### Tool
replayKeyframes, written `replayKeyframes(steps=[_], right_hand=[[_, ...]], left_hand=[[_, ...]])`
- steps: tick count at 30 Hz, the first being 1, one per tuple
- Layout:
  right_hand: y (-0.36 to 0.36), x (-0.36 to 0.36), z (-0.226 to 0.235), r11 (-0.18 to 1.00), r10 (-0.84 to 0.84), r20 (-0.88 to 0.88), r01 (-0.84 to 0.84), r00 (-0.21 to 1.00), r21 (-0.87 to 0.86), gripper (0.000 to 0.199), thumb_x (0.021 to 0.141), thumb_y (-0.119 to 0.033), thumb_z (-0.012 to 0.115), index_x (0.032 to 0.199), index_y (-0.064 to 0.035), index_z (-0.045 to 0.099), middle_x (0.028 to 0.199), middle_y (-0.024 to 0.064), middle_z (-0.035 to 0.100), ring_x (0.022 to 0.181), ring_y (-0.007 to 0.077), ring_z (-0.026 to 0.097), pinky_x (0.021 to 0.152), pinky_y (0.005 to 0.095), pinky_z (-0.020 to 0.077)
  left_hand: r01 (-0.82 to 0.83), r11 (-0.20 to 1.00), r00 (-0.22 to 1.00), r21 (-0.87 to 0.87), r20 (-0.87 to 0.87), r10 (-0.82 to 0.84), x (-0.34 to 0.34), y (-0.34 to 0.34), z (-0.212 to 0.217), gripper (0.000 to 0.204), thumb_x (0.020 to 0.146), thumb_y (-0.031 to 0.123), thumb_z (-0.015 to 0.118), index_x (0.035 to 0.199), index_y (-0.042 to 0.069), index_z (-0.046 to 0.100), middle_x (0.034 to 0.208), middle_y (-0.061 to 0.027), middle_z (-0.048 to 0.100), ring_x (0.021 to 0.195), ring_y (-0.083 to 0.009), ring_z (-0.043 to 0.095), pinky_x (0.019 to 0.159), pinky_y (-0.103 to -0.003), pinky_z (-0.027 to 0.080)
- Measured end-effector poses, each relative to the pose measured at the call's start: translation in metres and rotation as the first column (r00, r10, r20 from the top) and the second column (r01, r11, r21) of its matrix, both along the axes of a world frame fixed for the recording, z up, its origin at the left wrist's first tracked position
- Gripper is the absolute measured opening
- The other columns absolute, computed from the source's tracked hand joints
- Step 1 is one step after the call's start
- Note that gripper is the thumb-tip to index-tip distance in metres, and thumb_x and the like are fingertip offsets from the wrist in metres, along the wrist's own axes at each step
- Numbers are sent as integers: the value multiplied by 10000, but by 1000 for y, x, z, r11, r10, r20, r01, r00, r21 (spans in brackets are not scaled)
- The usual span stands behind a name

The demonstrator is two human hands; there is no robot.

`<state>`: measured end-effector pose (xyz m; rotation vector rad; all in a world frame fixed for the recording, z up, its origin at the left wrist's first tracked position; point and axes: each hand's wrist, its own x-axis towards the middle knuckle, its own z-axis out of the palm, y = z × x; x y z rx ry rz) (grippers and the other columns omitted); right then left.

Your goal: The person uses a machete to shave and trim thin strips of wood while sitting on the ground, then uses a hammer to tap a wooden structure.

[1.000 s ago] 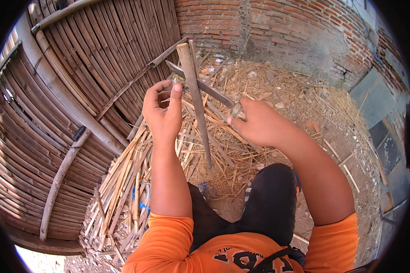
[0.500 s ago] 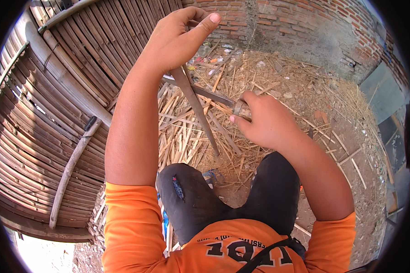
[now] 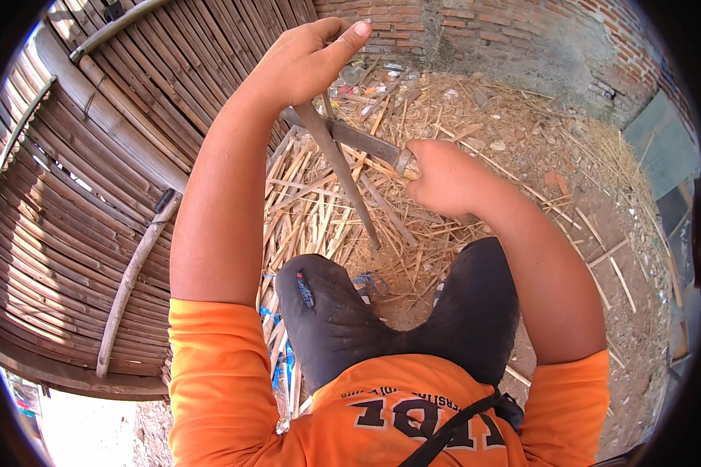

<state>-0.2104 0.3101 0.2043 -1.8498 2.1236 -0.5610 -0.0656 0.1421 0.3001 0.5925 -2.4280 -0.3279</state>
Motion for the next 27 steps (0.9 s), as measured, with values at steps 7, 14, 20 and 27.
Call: replayKeyframes(steps=[7, 14, 20, 27], right_hand=[[8, 42, 1, 989, -147, -273, 145, 951, -30, 256, 878, -21, 613, 1121, 55, 588, 972, 230, 727, 944, 356, 734, 787, 455, 599], [3, 51, -27, 981, -181, -211, 161, 961, -107, 293, 836, -15, 676, 1103, 69, 589, 917, 223, 730, 882, 365, 741, 738, 445, 606], [-10, 35, -27, 992, -61, -187, 40, 980, -117, 358, 809, -46, 701, 1130, 84, 612, 919, 233, 724, 859, 367, 736, 735, 439, 602], [-11, 24, 4, 980, -19, -3, 19, 1000, 198, 398, 841, -41, 643, 1207, 91, 561, 1063, 295, 682, 960, 388, 706, 828, 454, 581]], left_hand=[[-53, 998, 997, -44, 45, 55, 0, -17, -3, 676, 1004, 620, 487, 1341, 47, 606, 1231, -177, 682, 1219, -287, 615, 1029, -425, 462], [-27, 995, 998, -97, 52, 32, 0, -26, -4, 622, 1025, 573, 487, 1355, 55, 583, 1228, -141, 691, 1210, -267, 625, 1044, -411, 458], [-60, 993, 992, -99, 106, 71, 13, -16, -2, 637, 1008, 590, 509, 1369, 70, 577, 1210, -176, 683, 1168, -285, 636, 1022, -416, 468], [-52, 989, 990, -139, 123, 70, 11, -13, -3, 560, 1017, 532, 532, 1305, 57, 603, 1053, -175, 703, 1025, -277, 667, 886, -419, 510]])
